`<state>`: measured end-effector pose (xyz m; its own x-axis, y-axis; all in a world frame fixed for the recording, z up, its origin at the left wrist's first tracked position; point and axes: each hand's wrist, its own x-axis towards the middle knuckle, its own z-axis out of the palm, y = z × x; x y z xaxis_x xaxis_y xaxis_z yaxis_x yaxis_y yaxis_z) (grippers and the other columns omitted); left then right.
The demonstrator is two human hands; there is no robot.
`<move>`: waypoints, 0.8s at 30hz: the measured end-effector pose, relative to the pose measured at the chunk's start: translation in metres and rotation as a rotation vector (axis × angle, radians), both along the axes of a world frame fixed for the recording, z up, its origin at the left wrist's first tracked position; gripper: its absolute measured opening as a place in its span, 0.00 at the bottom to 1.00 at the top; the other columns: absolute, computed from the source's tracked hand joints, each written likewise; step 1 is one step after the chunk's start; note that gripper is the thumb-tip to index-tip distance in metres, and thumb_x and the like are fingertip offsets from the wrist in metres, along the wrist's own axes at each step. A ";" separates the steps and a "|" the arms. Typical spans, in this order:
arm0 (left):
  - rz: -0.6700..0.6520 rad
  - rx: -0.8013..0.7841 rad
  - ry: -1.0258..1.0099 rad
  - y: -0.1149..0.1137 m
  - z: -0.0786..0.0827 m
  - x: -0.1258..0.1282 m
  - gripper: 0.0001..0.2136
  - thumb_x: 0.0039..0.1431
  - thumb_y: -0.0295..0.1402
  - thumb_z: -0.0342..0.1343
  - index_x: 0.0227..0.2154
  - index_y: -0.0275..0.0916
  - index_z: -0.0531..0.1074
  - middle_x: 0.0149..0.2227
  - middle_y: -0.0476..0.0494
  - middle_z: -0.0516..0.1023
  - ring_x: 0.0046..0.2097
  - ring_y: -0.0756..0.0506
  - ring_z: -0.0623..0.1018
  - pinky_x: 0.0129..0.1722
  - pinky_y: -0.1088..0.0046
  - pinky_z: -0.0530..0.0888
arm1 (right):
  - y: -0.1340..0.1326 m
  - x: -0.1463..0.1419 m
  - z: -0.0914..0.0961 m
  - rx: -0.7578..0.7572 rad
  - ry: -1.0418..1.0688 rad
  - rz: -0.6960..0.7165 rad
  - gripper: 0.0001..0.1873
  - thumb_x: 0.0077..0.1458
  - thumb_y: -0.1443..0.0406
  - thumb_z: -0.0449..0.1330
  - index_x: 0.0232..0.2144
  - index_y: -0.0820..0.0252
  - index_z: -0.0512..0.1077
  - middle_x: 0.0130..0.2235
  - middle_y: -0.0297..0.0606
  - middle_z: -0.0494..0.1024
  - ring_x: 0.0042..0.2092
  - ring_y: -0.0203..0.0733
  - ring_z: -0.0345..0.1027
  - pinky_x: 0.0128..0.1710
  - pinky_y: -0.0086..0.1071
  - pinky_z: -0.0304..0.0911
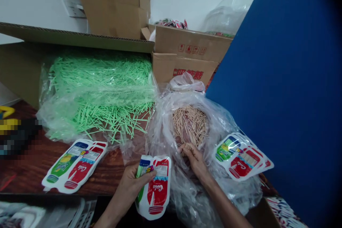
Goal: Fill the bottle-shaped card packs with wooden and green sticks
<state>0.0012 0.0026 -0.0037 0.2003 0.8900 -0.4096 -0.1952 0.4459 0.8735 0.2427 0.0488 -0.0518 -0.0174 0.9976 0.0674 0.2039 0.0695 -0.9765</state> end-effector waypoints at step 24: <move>-0.148 0.010 -0.197 0.000 0.010 0.014 0.06 0.49 0.31 0.66 0.29 0.33 0.78 0.28 0.44 0.83 0.27 0.49 0.77 0.30 0.75 0.72 | -0.032 -0.081 0.073 -0.244 0.923 -0.198 0.11 0.54 0.60 0.61 0.39 0.54 0.68 0.33 0.34 0.80 0.41 0.43 0.75 0.41 0.34 0.69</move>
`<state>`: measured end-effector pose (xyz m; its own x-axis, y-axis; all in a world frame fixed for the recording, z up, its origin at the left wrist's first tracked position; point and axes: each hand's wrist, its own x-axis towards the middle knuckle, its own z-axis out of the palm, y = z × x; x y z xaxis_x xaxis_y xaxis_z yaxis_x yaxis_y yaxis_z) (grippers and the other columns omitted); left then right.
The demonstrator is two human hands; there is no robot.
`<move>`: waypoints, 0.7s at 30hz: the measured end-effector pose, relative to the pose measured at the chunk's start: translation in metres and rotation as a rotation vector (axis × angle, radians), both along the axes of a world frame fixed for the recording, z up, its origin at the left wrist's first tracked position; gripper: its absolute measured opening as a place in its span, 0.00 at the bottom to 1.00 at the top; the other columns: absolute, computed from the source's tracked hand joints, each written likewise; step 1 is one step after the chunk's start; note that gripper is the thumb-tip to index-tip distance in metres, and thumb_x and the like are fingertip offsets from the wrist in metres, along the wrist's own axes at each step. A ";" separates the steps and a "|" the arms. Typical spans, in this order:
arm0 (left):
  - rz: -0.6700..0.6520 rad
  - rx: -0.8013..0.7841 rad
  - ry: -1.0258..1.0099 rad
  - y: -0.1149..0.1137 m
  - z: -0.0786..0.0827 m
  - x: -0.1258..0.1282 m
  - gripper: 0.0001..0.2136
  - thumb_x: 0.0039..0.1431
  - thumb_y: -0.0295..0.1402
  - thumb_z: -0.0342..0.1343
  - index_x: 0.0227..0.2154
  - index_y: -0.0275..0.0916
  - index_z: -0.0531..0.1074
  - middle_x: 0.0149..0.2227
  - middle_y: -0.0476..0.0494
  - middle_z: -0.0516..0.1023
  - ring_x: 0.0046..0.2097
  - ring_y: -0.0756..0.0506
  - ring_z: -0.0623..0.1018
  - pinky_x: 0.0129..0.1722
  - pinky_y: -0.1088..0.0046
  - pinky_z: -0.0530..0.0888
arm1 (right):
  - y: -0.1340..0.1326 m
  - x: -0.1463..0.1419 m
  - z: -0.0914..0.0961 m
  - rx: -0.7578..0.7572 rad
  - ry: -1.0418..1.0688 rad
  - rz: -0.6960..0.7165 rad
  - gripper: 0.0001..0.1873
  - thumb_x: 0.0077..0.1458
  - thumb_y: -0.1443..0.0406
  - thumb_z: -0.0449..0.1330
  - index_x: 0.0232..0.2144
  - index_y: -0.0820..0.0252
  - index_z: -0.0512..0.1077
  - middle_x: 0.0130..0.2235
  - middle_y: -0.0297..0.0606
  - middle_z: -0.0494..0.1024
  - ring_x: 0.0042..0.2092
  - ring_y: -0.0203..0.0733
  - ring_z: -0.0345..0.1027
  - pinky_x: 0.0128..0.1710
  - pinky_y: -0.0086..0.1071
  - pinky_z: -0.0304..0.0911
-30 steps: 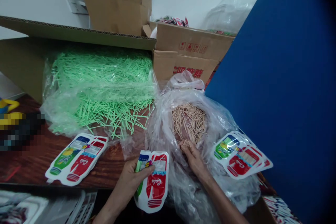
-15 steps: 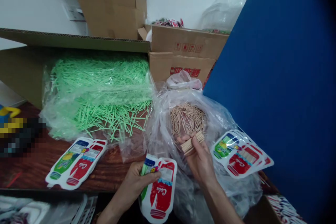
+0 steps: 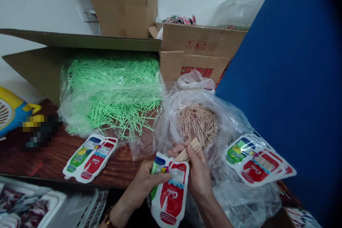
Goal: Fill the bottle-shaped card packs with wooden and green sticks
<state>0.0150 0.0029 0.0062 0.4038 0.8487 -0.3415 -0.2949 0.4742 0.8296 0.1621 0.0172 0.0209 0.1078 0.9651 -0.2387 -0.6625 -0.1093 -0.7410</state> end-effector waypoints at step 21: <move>0.123 0.127 0.004 0.014 -0.006 -0.004 0.06 0.50 0.31 0.65 0.32 0.36 0.77 0.30 0.47 0.83 0.32 0.48 0.79 0.36 0.74 0.73 | 0.006 0.035 0.003 0.454 -0.895 0.513 0.17 0.63 0.60 0.51 0.54 0.48 0.68 0.59 0.36 0.67 0.60 0.44 0.58 0.61 0.41 0.50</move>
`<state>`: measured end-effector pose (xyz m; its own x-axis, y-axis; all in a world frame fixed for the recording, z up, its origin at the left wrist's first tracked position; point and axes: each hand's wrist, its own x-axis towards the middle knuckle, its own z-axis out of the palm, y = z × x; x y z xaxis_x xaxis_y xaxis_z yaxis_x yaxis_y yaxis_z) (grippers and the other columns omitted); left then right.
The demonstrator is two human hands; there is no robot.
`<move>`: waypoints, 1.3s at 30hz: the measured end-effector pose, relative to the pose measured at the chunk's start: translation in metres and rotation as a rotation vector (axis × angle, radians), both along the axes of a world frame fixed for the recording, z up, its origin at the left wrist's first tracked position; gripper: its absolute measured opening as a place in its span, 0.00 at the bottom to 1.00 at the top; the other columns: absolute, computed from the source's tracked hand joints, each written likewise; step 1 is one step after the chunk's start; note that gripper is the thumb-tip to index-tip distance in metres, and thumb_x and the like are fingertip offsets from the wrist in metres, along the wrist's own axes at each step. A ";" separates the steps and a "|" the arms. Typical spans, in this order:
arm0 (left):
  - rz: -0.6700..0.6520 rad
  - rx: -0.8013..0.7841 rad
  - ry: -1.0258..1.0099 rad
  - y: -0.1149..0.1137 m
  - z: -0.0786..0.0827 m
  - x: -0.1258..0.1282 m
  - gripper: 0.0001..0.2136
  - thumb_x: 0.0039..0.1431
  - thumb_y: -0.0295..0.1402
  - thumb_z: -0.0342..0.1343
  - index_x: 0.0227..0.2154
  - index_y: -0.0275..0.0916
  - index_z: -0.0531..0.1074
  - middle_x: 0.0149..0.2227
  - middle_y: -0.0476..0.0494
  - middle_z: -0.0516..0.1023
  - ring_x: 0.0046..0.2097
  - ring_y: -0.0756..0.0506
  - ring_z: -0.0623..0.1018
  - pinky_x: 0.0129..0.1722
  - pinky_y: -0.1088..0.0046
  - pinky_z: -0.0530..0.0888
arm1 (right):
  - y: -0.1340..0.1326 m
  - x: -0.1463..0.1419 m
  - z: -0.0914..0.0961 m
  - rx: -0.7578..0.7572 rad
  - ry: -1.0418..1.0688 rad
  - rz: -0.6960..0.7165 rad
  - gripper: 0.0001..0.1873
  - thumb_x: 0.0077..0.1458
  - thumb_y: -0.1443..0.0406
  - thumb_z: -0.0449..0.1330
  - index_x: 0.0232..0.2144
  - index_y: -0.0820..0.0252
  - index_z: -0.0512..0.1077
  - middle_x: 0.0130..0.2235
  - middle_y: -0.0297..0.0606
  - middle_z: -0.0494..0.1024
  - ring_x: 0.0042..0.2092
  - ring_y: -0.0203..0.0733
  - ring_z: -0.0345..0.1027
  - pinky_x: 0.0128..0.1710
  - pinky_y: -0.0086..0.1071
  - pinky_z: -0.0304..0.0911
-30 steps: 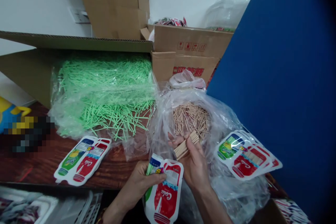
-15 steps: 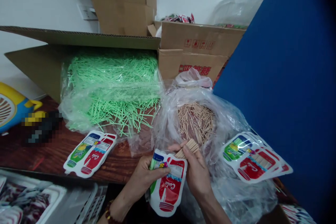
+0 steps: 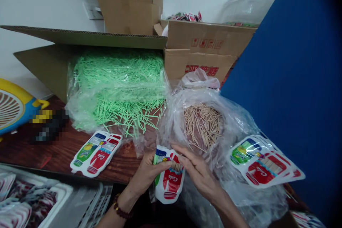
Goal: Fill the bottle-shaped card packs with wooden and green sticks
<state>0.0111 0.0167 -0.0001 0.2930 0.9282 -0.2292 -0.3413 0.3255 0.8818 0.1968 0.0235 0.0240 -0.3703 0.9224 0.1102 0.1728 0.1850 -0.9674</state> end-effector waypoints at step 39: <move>-0.012 0.012 0.131 0.007 0.013 0.001 0.11 0.43 0.31 0.69 0.31 0.35 0.78 0.30 0.47 0.82 0.30 0.48 0.78 0.32 0.75 0.73 | -0.007 -0.012 -0.016 -0.428 0.551 -0.166 0.12 0.44 0.60 0.69 0.31 0.60 0.77 0.32 0.36 0.80 0.34 0.40 0.72 0.39 0.33 0.66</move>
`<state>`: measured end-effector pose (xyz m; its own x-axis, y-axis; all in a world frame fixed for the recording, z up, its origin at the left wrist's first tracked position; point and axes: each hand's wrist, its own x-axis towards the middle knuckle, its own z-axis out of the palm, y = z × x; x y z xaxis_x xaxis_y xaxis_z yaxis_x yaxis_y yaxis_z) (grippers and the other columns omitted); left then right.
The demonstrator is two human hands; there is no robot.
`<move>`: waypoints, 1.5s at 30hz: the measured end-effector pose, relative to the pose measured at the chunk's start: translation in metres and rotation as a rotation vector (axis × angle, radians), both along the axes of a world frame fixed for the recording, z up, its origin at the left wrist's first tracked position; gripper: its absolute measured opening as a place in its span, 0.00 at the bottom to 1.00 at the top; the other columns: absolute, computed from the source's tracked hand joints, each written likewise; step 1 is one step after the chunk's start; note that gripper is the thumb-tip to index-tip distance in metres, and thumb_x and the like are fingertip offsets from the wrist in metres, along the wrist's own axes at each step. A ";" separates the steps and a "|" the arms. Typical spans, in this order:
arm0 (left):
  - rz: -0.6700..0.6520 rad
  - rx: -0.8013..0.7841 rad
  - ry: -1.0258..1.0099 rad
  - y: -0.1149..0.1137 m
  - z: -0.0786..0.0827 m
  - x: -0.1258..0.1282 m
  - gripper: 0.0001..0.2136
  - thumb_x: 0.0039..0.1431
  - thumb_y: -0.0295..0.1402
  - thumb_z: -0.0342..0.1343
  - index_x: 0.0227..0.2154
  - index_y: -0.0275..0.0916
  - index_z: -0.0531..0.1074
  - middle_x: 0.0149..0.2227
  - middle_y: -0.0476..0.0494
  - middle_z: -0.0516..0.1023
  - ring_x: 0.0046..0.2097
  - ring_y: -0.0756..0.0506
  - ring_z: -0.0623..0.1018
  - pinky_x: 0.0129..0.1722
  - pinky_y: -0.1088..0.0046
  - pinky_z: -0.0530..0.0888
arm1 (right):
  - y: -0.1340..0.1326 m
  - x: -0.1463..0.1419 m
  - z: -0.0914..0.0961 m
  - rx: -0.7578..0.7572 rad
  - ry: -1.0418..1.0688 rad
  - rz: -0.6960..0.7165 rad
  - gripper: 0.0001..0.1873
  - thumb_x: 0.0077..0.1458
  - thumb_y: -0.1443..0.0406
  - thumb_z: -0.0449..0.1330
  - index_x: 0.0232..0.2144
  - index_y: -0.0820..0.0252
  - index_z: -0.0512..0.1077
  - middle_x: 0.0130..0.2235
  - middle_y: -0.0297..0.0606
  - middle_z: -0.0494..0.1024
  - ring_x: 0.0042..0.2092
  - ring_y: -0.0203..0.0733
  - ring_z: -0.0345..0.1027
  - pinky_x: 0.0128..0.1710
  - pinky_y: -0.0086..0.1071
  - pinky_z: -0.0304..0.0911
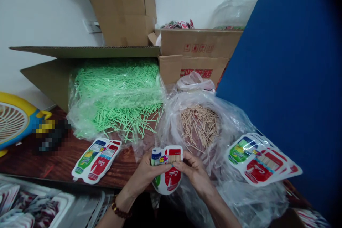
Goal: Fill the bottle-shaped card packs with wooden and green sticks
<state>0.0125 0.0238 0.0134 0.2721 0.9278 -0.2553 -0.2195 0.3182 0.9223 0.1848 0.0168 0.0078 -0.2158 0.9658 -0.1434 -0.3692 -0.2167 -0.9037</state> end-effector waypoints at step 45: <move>-0.329 0.269 0.205 0.029 0.008 0.074 0.13 0.56 0.33 0.58 0.45 0.41 0.74 0.40 0.44 0.79 0.43 0.44 0.77 0.45 0.70 0.72 | -0.032 0.164 0.003 0.183 -0.538 -0.778 0.11 0.46 0.60 0.67 0.34 0.57 0.78 0.37 0.36 0.81 0.39 0.45 0.73 0.41 0.36 0.68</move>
